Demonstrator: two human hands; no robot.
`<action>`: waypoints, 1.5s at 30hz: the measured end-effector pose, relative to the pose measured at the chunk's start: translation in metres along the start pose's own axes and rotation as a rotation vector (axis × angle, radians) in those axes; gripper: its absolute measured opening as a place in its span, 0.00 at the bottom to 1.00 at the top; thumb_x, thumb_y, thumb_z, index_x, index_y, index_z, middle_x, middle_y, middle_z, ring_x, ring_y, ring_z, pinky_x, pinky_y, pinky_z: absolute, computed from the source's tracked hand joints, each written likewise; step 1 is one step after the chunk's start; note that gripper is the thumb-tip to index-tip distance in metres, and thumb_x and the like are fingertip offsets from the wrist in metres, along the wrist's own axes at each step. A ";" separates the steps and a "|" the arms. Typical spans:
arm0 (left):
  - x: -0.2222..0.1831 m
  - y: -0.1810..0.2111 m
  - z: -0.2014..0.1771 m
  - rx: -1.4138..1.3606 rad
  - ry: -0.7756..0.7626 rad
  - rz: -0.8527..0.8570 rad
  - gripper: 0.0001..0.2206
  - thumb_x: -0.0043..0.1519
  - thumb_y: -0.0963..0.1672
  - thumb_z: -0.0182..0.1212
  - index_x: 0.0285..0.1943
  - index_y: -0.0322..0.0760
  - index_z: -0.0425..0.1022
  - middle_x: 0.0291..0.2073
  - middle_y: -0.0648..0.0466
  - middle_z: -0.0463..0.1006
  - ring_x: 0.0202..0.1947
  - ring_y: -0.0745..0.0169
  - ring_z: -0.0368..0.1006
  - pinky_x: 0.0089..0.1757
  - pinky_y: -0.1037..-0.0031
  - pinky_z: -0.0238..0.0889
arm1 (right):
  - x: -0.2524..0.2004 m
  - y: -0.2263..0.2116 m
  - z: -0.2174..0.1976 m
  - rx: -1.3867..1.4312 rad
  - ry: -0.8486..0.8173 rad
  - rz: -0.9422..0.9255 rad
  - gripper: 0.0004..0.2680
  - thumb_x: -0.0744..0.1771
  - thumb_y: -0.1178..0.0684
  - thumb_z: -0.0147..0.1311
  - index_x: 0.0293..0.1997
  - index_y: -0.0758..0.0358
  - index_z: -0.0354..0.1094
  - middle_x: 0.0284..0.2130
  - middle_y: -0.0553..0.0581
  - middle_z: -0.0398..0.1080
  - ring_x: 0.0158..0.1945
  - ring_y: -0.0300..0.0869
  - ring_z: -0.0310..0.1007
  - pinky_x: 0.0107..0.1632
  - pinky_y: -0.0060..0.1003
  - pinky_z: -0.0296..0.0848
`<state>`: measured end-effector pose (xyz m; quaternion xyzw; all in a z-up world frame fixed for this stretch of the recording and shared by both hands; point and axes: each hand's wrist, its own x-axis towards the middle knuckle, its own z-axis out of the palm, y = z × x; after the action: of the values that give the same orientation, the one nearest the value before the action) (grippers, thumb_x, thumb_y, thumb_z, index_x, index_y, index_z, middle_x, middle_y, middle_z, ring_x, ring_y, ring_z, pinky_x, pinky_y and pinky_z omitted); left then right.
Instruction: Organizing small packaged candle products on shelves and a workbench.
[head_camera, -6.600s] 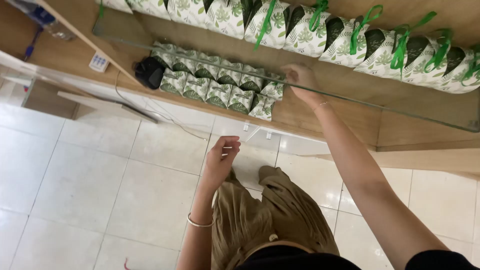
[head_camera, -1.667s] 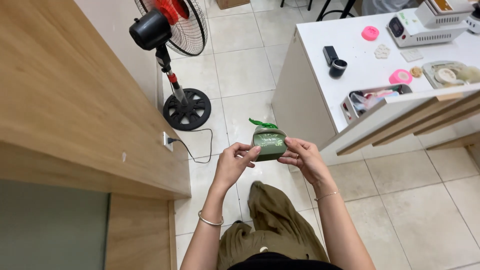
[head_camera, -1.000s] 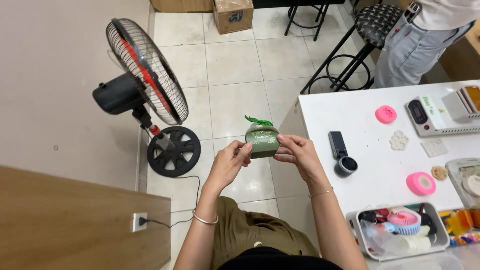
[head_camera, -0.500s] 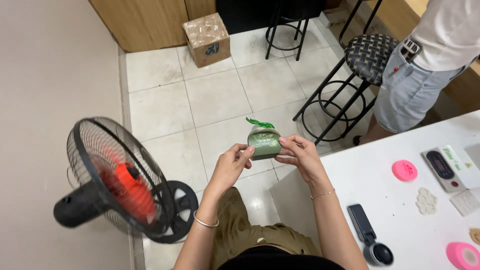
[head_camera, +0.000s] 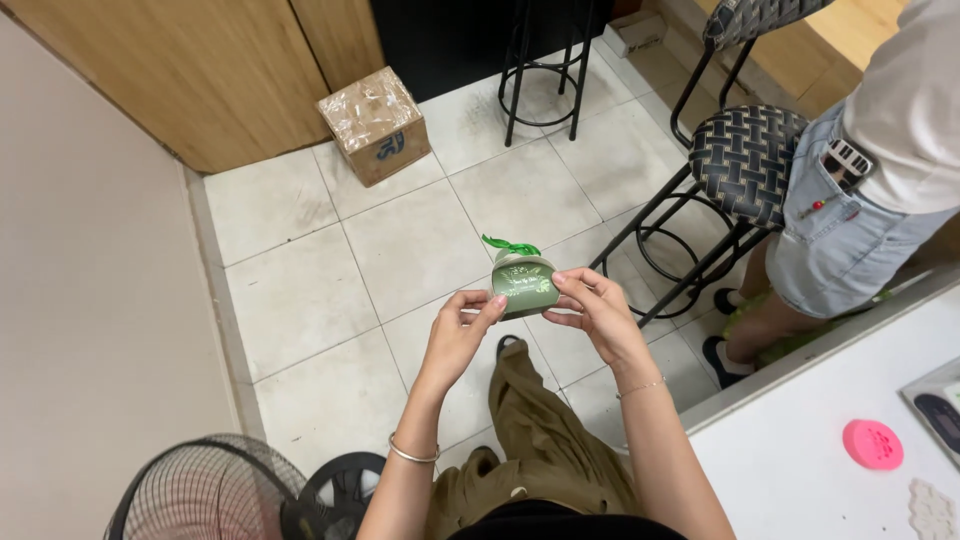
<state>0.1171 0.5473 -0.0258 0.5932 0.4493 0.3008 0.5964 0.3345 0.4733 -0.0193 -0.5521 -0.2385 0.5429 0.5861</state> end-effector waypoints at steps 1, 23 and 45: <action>0.021 0.001 0.002 0.002 -0.003 0.001 0.30 0.57 0.56 0.66 0.54 0.26 0.76 0.42 0.48 0.84 0.41 0.63 0.79 0.41 0.74 0.72 | 0.019 -0.007 -0.002 0.002 0.003 -0.002 0.09 0.67 0.48 0.56 0.43 0.64 0.72 0.39 0.55 0.75 0.42 0.41 0.78 0.47 0.44 0.82; 0.439 0.076 0.095 -0.098 -0.260 -0.046 0.29 0.58 0.54 0.66 0.58 0.27 0.71 0.40 0.50 0.78 0.40 0.66 0.75 0.41 0.74 0.72 | 0.357 -0.163 -0.098 0.050 0.155 -0.088 0.09 0.68 0.48 0.56 0.43 0.64 0.71 0.40 0.57 0.74 0.44 0.42 0.77 0.46 0.42 0.81; 0.869 0.161 0.198 0.051 -0.847 0.074 0.28 0.58 0.48 0.66 0.66 0.28 0.68 0.49 0.50 0.79 0.49 0.63 0.75 0.49 0.73 0.68 | 0.644 -0.287 -0.168 0.204 0.593 -0.223 0.12 0.66 0.54 0.56 0.55 0.63 0.65 0.46 0.56 0.74 0.51 0.41 0.74 0.50 0.41 0.77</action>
<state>0.6829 1.2547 -0.0453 0.6948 0.1506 0.0405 0.7021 0.7809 1.0447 -0.0116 -0.5950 -0.0608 0.3120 0.7382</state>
